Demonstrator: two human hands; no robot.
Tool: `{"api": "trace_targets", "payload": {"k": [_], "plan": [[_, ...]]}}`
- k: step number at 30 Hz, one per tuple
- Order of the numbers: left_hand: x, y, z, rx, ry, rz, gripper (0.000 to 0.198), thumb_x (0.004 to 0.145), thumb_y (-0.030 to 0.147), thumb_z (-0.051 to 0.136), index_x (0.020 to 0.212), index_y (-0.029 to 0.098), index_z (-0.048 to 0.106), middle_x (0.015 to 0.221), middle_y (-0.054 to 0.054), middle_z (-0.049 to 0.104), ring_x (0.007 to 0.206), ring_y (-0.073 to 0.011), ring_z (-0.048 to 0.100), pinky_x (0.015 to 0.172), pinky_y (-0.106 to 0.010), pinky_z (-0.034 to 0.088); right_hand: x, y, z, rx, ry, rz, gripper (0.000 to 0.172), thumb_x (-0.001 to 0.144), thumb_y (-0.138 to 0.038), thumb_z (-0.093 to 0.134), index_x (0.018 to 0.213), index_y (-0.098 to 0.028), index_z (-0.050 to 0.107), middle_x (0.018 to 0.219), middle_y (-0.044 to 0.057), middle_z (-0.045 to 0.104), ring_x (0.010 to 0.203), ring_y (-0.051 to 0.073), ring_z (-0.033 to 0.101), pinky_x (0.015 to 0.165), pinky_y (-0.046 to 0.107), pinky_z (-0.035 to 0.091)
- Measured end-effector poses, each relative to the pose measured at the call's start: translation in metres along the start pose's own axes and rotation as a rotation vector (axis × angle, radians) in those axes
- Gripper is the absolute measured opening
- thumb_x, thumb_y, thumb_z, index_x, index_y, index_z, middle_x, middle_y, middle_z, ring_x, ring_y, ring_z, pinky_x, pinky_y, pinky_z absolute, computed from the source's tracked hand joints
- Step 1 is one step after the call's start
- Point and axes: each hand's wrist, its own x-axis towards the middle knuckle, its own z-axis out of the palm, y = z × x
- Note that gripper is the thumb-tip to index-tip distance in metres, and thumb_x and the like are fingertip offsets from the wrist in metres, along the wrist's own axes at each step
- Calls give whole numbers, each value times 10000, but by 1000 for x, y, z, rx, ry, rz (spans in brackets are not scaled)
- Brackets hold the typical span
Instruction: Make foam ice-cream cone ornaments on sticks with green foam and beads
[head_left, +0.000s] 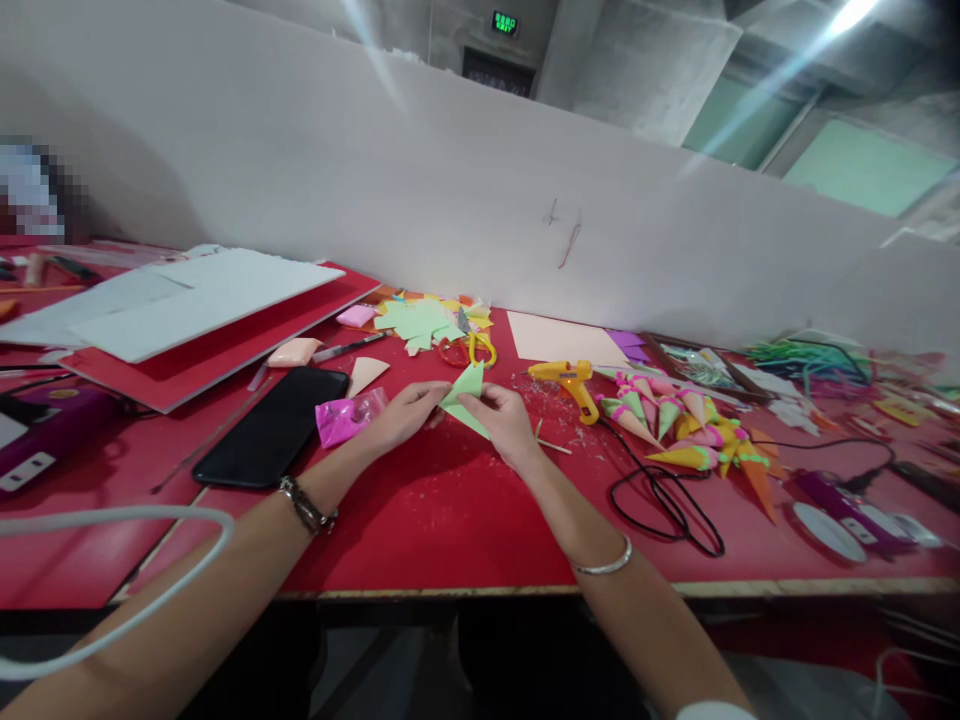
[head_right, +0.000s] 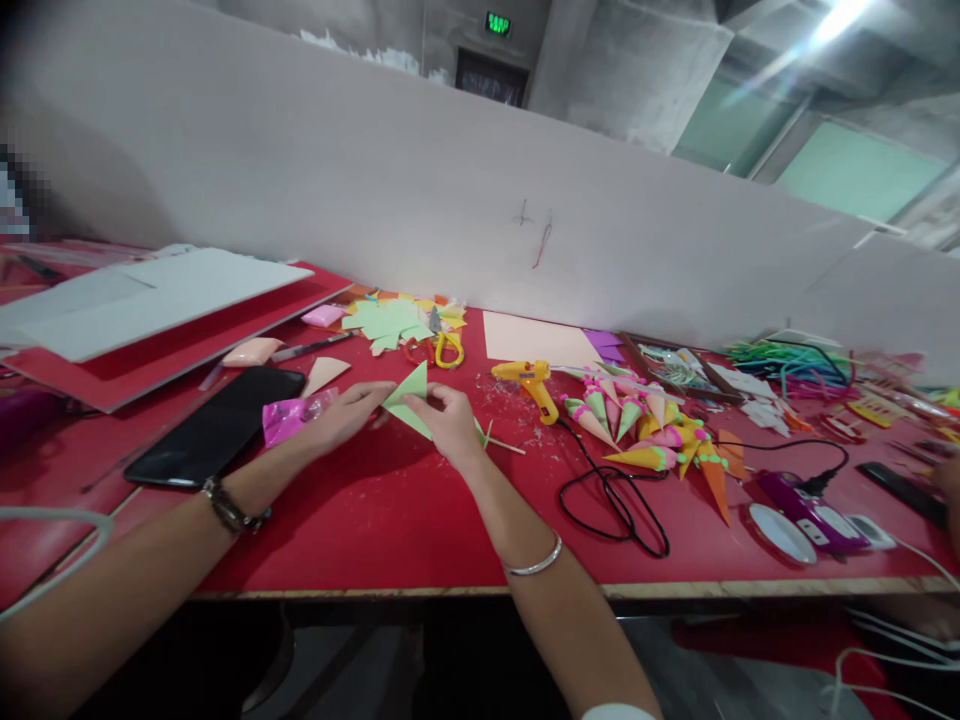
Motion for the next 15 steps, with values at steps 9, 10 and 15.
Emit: {"api": "trace_targets", "payload": {"k": [9,10,15], "plan": [[1,-2,0,143,-61,81,351,770,464,414,585,167,446,504,45,390,472,-81,358,459,-193,274,2,2,0,-7,-11,-8,202,704,-311,553,857,-179,544,805,22,611,778,145,572,725,273,455],[1,-2,-1,151,-64,85,360,777,464,401,580,167,446,498,44,394,470,-81,363,462,-193,277,2,1,0,-16,-16,-10,189,706,-308,550,847,-183,537,801,19,607,774,143,571,720,271,456],[0,-1,-3,184,-93,78,404,794,455,381,523,164,450,452,36,431,427,-76,379,455,-190,286,2,1,1,-34,-12,-22,151,721,-298,529,835,-209,484,767,-8,584,696,123,564,649,245,450]]}}
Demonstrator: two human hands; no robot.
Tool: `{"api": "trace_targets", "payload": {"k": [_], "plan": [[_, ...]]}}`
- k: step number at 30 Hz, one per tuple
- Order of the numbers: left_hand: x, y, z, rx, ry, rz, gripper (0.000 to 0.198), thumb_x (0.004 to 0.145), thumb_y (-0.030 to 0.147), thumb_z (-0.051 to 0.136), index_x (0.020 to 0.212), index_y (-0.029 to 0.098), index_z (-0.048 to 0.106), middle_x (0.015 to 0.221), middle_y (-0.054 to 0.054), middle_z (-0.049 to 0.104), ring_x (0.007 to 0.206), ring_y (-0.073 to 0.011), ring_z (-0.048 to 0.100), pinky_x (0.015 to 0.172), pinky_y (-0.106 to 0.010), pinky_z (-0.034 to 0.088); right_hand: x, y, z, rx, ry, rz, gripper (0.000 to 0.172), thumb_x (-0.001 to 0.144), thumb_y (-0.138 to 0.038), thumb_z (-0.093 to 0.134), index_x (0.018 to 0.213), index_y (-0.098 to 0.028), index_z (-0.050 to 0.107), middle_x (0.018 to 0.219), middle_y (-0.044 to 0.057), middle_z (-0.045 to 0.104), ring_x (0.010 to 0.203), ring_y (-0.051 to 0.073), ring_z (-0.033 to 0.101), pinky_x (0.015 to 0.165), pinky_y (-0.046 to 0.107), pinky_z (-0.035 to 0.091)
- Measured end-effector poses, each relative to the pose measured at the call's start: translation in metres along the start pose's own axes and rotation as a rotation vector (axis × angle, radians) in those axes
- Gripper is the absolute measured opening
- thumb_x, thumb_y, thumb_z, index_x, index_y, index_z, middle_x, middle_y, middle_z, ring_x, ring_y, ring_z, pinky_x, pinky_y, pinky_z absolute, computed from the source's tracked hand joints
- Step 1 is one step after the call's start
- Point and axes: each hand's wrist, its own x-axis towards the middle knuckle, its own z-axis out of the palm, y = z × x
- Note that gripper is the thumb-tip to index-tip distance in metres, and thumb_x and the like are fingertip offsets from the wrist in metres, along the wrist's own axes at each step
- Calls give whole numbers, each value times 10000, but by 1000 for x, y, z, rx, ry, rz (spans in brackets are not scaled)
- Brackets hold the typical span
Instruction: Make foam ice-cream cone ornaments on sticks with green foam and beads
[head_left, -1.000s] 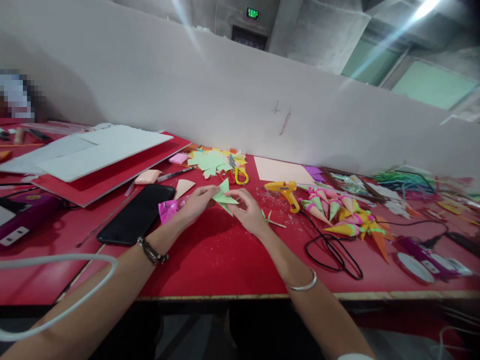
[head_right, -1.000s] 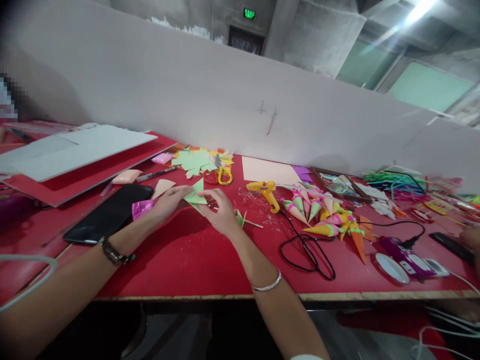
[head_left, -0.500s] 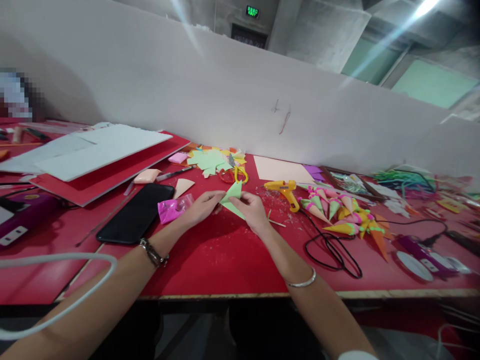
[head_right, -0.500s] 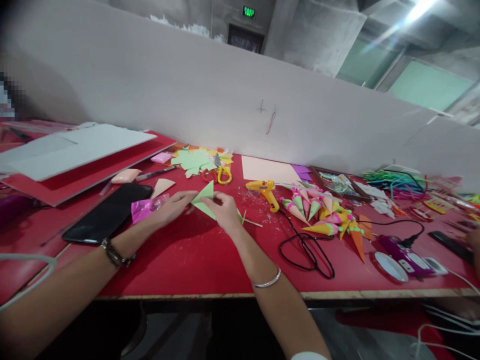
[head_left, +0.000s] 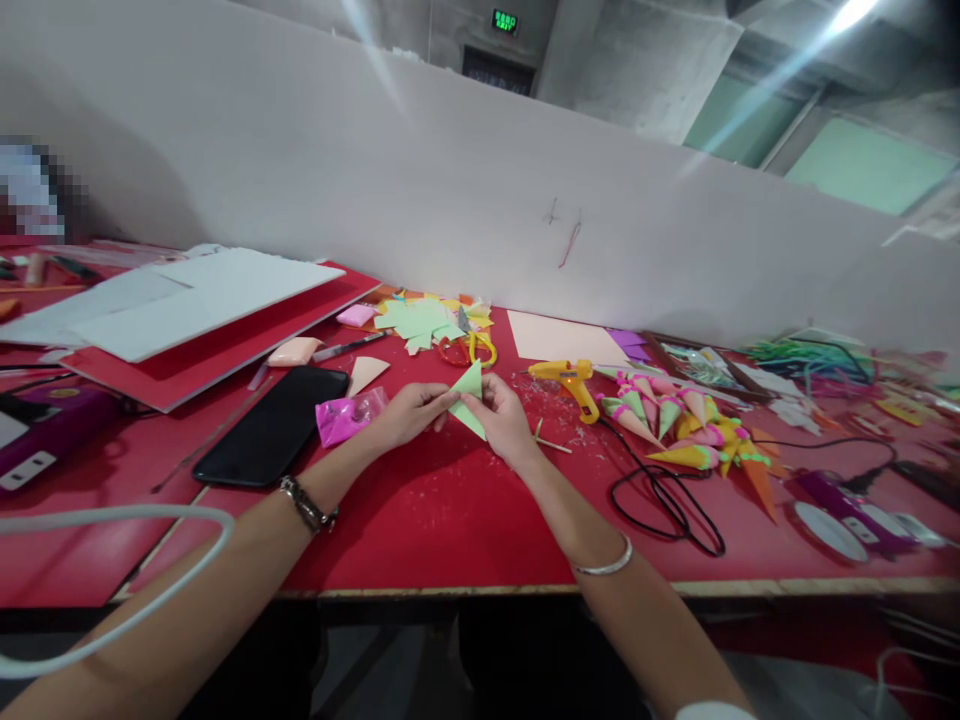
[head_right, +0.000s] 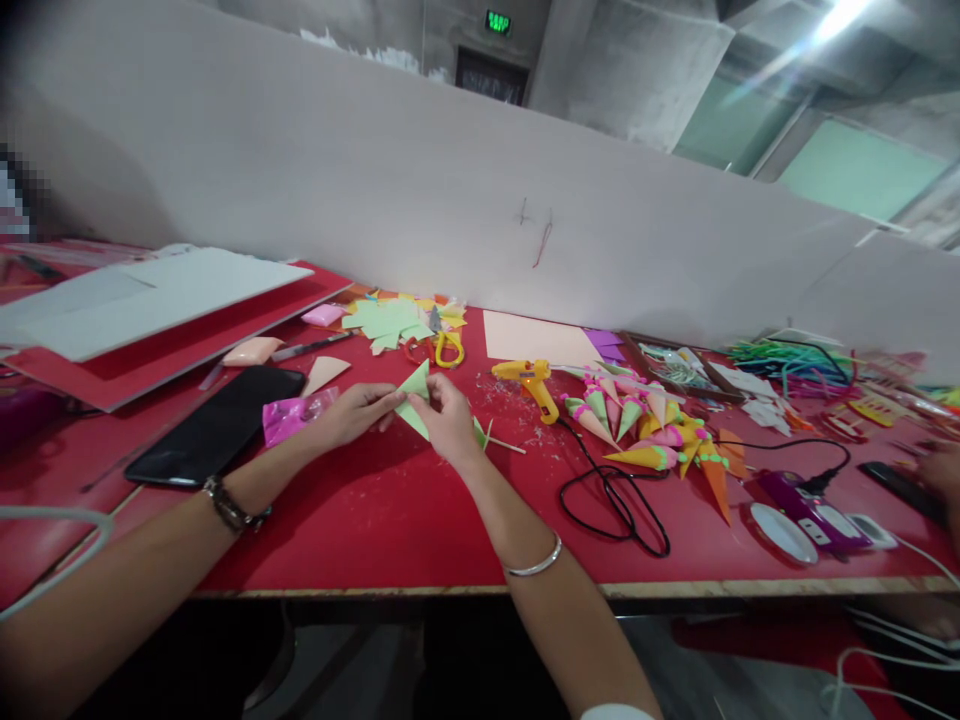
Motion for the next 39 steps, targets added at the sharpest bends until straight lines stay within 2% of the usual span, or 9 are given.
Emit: {"api": "trace_targets", "payload": {"k": [6,11,14,17,21,26,33,36,39], "plan": [[-1,2,-1,-30,-40,-57,386,795,427,397,520,165,461,432,25,488,391,-70,400,427,-180,297,0,2,-1,-31,59,13,282,792,-328,432,1058,-260,368,705,-18,566,548,117,525,538,245,425],[-1,3,-2,-118,-25,-84,377,785,401,426,493,164,454,402,27,485,374,-66,390,428,-184,301,-4,-4,-3,-215,110,-115,381,843,-296,339,1222,-286,308,713,-5,561,555,130,500,574,270,419],[0,1,-1,-235,55,-102,339,771,349,449,491,160,475,375,33,465,367,-64,376,425,-189,290,-6,-10,-3,-294,43,-214,337,846,-212,295,1124,-276,473,847,12,588,768,146,544,722,286,424],[2,-1,-1,-392,117,-137,240,742,286,464,558,149,535,380,40,459,358,-63,379,412,-196,276,-6,-12,-3,-321,-72,-304,370,801,-102,312,1010,-254,576,957,10,583,916,142,521,817,281,398],[3,-3,-1,-582,151,-141,167,684,249,507,586,123,554,480,23,515,361,-51,394,398,-203,276,-5,-11,-3,-296,-111,-340,381,760,-62,372,1011,-248,590,970,23,573,874,128,530,747,248,422],[3,-6,-2,-611,142,-115,224,725,250,467,561,116,542,402,32,457,357,-58,389,418,-202,297,-5,-11,-4,-205,-197,-332,334,733,-123,501,1032,-250,581,1009,37,550,889,134,530,730,242,439],[2,-4,0,-485,7,-61,261,755,259,408,590,115,549,446,5,510,421,-93,469,442,-209,345,-4,-12,-4,-164,-104,-278,122,748,-249,536,769,-197,645,819,19,561,779,124,542,736,252,423],[2,-2,1,-450,-33,-46,266,753,257,393,589,117,549,457,2,514,433,-95,473,462,-210,355,-4,-11,-3,-133,-41,-207,167,746,-300,531,668,-169,599,730,13,575,729,132,544,711,260,425],[3,0,2,-390,-67,-36,256,751,253,390,573,130,527,476,14,501,426,-85,456,482,-210,364,-4,-9,-2,-80,-12,-113,186,736,-334,534,656,-166,546,622,-10,563,597,116,529,608,247,431]]}}
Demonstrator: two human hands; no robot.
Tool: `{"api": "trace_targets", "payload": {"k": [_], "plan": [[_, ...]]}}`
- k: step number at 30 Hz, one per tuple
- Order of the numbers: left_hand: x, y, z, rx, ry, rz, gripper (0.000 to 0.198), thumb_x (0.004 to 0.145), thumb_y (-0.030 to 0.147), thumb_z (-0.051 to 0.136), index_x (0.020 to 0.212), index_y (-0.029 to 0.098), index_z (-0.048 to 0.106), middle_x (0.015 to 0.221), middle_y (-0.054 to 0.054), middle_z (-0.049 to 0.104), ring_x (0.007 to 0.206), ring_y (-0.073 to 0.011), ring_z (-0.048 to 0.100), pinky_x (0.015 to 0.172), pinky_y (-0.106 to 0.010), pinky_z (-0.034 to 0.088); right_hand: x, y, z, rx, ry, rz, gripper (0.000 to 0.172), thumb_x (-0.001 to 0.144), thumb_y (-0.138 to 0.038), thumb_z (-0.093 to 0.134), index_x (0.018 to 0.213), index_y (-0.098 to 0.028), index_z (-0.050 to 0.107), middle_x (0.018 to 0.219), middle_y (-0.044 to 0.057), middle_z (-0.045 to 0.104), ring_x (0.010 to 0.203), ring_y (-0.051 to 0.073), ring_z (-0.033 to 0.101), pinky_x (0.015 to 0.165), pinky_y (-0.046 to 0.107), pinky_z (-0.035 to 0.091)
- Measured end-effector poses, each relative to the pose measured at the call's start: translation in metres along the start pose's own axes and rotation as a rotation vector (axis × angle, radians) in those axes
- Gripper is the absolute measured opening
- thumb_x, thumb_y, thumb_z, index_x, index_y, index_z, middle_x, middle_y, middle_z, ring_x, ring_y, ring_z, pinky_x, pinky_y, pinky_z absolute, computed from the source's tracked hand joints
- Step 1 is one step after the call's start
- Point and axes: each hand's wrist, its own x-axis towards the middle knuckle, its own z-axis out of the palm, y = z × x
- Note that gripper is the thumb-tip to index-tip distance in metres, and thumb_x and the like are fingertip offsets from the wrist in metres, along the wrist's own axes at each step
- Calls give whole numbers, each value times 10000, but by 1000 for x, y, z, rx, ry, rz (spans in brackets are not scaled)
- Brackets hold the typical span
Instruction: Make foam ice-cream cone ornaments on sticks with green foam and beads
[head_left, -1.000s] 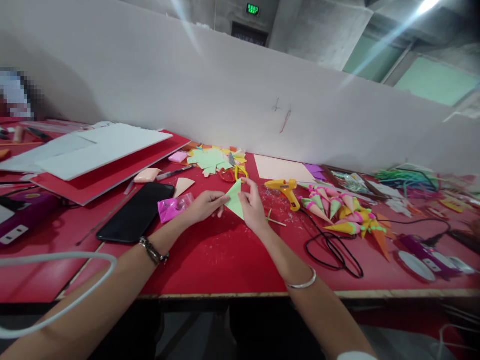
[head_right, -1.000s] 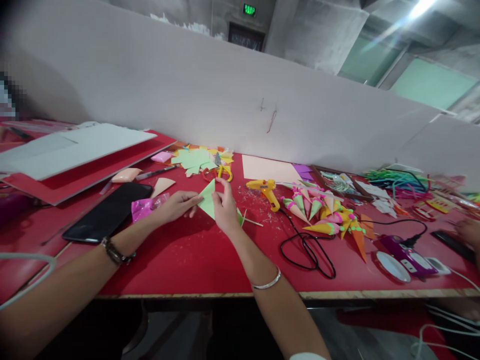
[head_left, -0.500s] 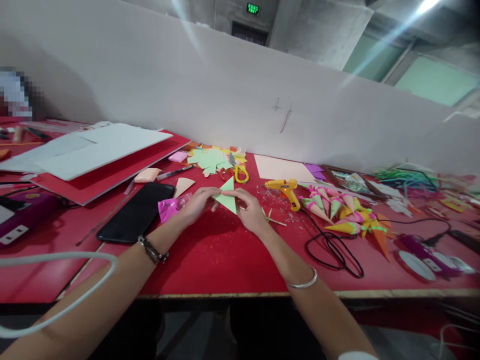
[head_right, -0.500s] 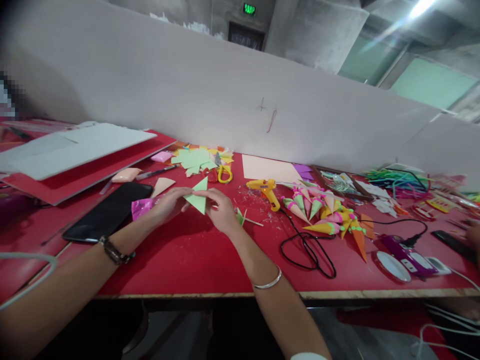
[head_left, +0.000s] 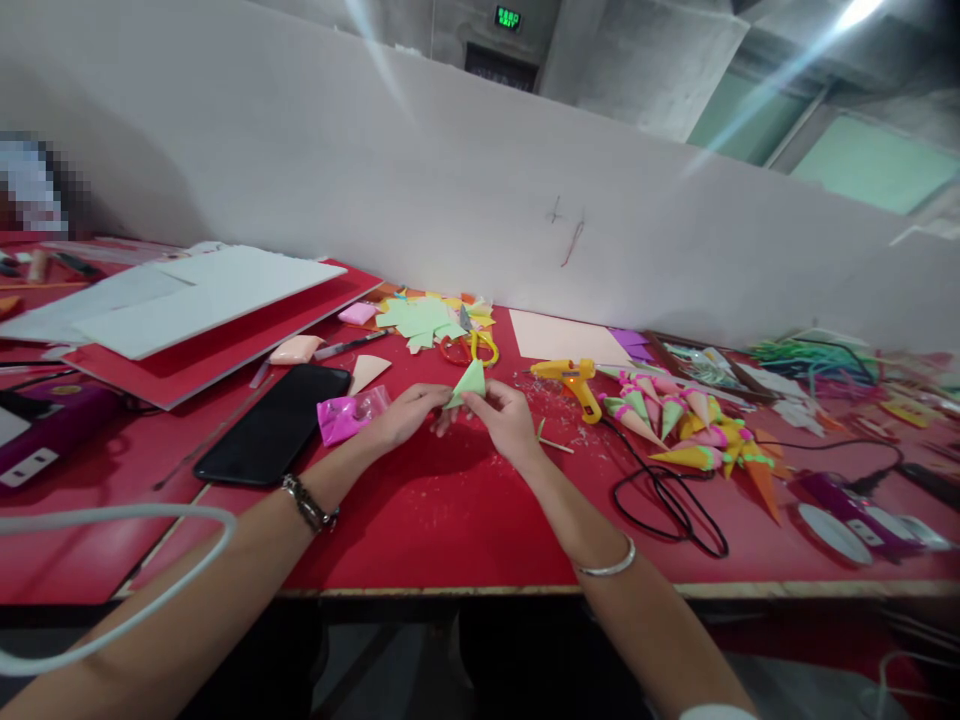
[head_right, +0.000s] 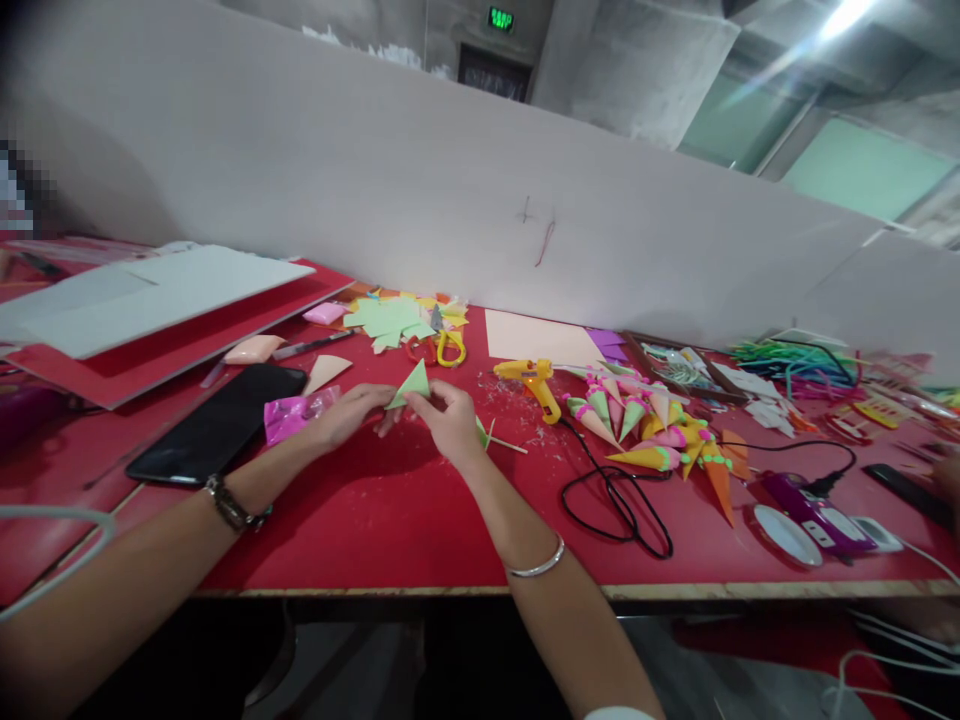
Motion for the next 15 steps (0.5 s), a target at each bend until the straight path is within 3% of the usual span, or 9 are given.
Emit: {"api": "trace_targets", "payload": {"k": [7,15], "plan": [[-3,5,3,120,-48,-44,264,774,267,369,587,132,498,529,21,485,435,-74,442,501,-209,371,2,4,2,148,-10,67,153,727,-305,546,794,-195,462,606,-45,548,492,84,521,463,201,415],[-4,2,8,280,-62,51,299,807,377,395,705,130,527,530,41,446,494,-69,417,501,-184,336,1,8,1,40,68,62,155,754,-309,509,801,-218,392,516,-81,498,383,63,446,394,179,354]]}}
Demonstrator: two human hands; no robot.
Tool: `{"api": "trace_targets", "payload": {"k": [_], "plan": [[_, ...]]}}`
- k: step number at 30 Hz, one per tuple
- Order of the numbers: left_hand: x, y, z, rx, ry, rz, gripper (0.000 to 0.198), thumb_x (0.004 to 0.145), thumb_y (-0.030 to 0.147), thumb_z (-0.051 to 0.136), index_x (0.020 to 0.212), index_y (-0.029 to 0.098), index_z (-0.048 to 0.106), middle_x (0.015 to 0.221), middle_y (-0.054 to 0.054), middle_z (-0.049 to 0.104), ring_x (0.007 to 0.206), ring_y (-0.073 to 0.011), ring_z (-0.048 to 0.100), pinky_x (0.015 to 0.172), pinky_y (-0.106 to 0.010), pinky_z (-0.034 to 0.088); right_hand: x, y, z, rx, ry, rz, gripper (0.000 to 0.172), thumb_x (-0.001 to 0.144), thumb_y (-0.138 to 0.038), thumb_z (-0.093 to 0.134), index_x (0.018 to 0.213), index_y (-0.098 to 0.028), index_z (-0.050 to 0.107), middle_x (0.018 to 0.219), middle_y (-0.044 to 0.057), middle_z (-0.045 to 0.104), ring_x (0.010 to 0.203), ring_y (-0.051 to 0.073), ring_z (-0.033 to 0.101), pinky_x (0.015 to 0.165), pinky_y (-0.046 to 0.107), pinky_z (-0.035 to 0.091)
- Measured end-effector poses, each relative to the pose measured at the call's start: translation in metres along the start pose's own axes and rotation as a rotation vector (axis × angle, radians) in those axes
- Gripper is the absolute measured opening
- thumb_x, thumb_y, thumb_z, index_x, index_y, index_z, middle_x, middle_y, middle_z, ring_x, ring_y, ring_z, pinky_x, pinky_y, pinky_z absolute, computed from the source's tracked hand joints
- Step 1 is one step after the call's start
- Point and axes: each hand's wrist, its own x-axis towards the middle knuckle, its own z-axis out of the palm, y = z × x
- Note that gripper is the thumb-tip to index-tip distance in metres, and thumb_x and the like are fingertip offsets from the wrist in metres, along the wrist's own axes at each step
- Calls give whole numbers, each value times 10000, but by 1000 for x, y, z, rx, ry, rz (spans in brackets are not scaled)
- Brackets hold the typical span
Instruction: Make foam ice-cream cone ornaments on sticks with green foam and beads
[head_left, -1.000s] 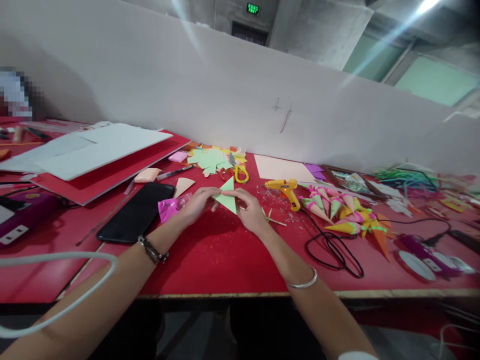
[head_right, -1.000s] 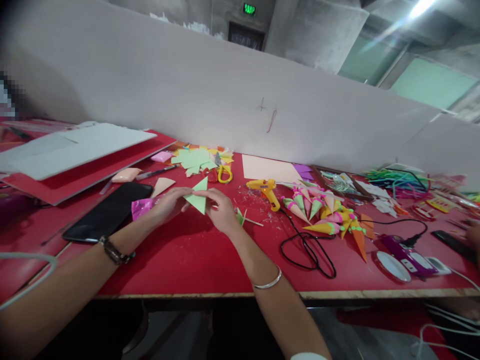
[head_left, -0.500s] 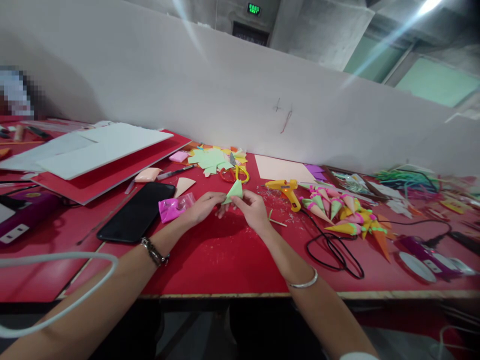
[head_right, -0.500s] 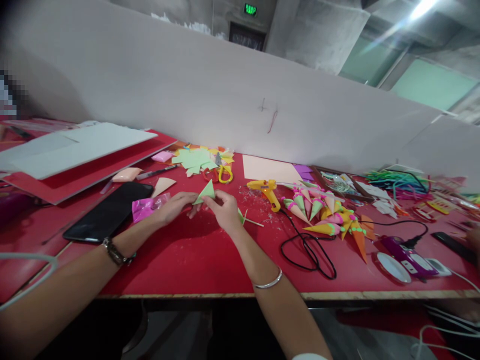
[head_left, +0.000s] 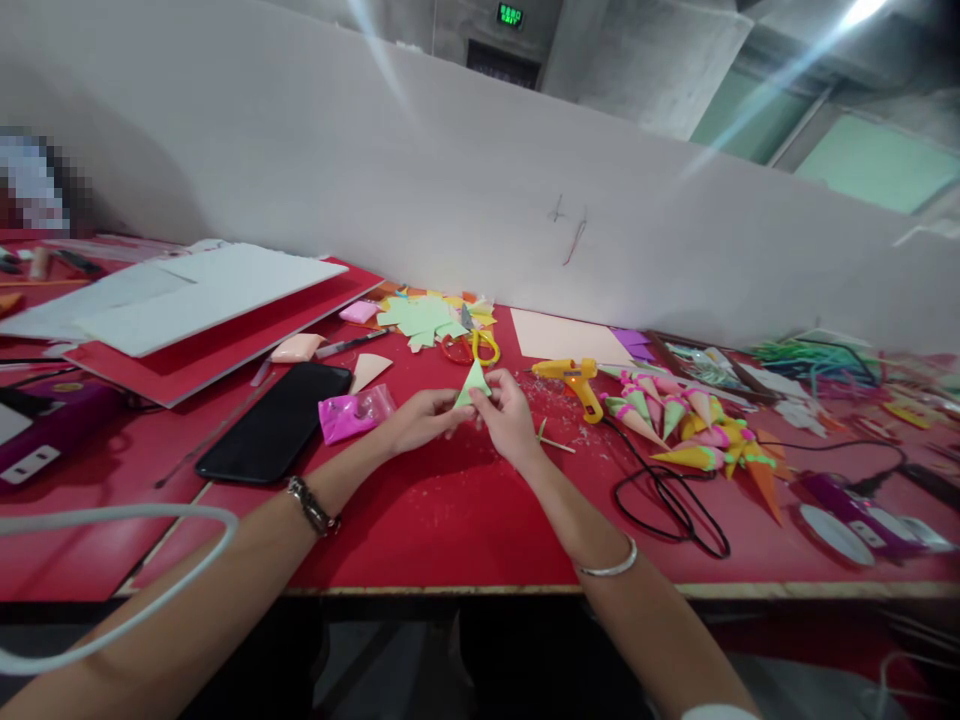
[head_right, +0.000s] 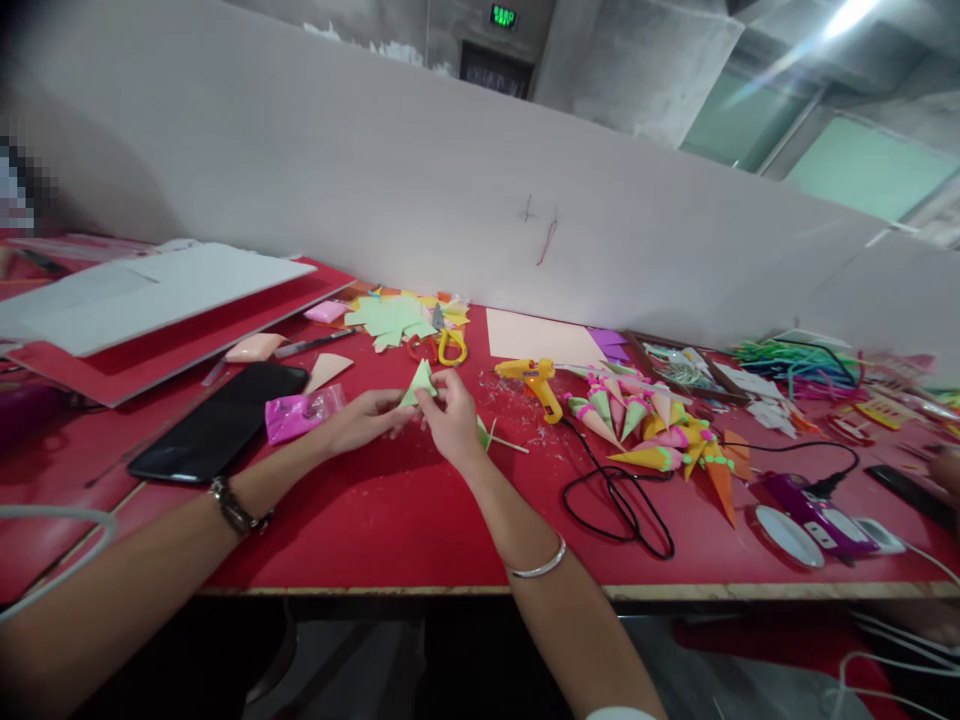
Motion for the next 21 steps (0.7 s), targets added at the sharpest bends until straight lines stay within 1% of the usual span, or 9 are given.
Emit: {"api": "trace_targets", "payload": {"k": [2,5,11,15,17,19,21], "plan": [[0,0,1,49,-2,20,291,810,383,404,751,130,535,531,47,433,492,-61,404,497,-176,326,0,0,0,-39,19,1,163,754,-316,507,793,-218,383,520,-81,495,376,60,438,388,178,345],[-1,0,2,9,-10,23,317,842,390,336,764,135,508,540,44,442,475,-55,399,474,-167,326,1,0,1,-26,14,-7,163,758,-316,500,789,-218,373,517,-81,491,389,62,440,388,174,339],[0,-1,0,-101,-23,-60,307,851,392,310,753,143,461,488,46,487,379,-47,384,402,-157,321,0,-2,3,48,-24,-11,146,769,-306,478,809,-218,370,513,-83,479,418,60,438,404,169,339],[1,-3,-2,-119,-12,-68,324,845,392,328,737,135,493,512,32,539,372,-44,396,401,-157,328,-1,-5,3,71,-22,-9,145,776,-314,464,839,-220,374,542,-70,495,455,67,457,422,175,338],[2,-3,-3,-98,9,-68,333,837,396,351,755,128,530,533,25,564,374,-40,393,400,-155,321,-1,-6,2,75,3,-8,181,774,-310,470,901,-222,374,525,-77,475,454,70,452,434,180,340],[2,-4,-3,-71,37,-78,343,829,399,369,798,122,568,539,18,582,374,-39,386,401,-154,315,0,-6,1,82,37,-11,271,767,-298,483,1003,-225,373,503,-87,449,447,71,441,452,186,348],[1,-4,-4,-42,57,-90,353,822,401,383,819,117,592,548,10,603,368,-38,382,397,-153,312,2,-6,-1,95,57,0,347,745,-295,514,1062,-227,390,516,-84,463,469,77,458,491,197,376]]}}
